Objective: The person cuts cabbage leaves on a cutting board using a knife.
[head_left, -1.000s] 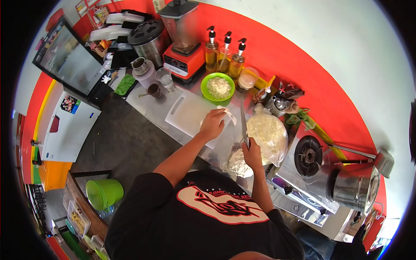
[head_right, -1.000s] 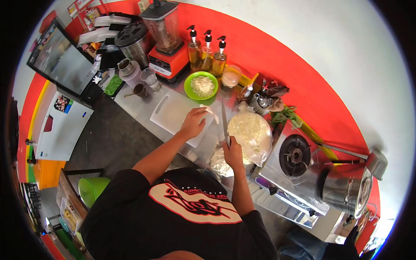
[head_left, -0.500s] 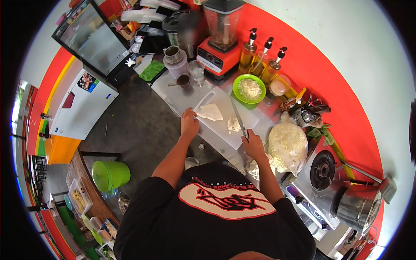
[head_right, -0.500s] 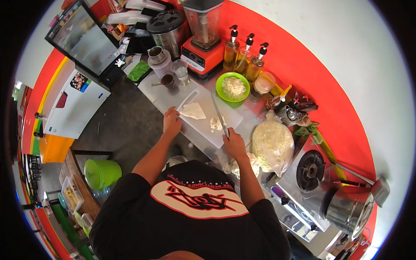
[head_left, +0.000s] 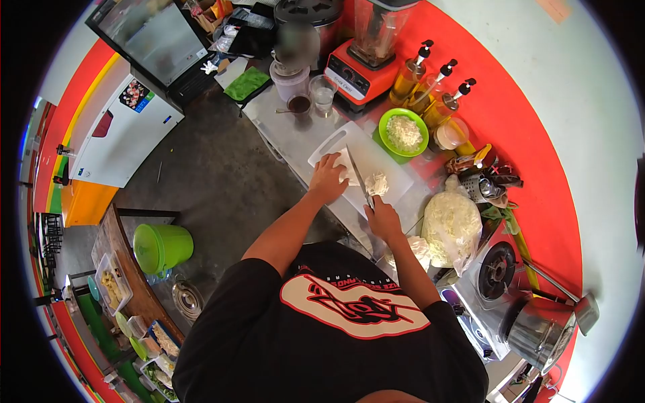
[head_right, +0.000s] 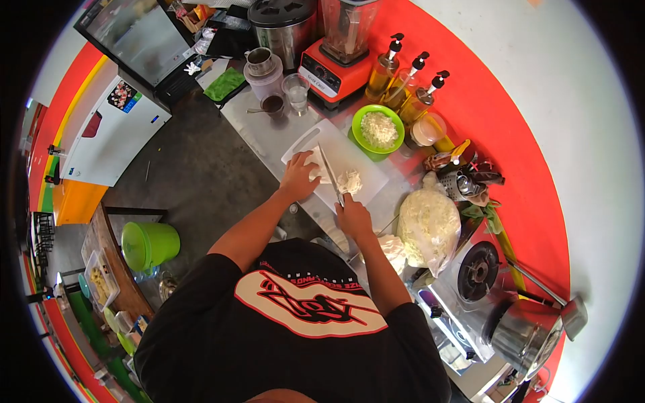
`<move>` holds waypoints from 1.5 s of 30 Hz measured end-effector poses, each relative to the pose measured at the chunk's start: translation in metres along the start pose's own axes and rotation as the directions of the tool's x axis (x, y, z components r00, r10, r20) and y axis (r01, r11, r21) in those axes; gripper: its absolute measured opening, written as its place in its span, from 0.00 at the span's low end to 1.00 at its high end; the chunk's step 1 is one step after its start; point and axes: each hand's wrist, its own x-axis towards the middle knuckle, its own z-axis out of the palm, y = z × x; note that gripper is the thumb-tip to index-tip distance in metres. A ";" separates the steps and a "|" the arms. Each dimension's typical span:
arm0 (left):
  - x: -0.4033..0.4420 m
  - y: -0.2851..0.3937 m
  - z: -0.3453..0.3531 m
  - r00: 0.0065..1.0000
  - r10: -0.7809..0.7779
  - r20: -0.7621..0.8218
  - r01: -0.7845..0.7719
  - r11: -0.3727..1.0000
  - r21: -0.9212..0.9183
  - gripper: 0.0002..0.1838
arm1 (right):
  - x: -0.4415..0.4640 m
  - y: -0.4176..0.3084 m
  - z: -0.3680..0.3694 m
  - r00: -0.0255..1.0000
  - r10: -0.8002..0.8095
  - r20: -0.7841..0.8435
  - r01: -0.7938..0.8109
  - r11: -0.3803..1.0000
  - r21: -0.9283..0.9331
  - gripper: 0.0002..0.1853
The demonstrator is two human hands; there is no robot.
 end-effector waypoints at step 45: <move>0.001 0.011 0.007 0.981 -0.149 0.121 0.122 0.971 0.205 0.35 | 0.007 -0.014 0.035 0.983 0.112 0.144 -0.071 0.962 -0.264 0.15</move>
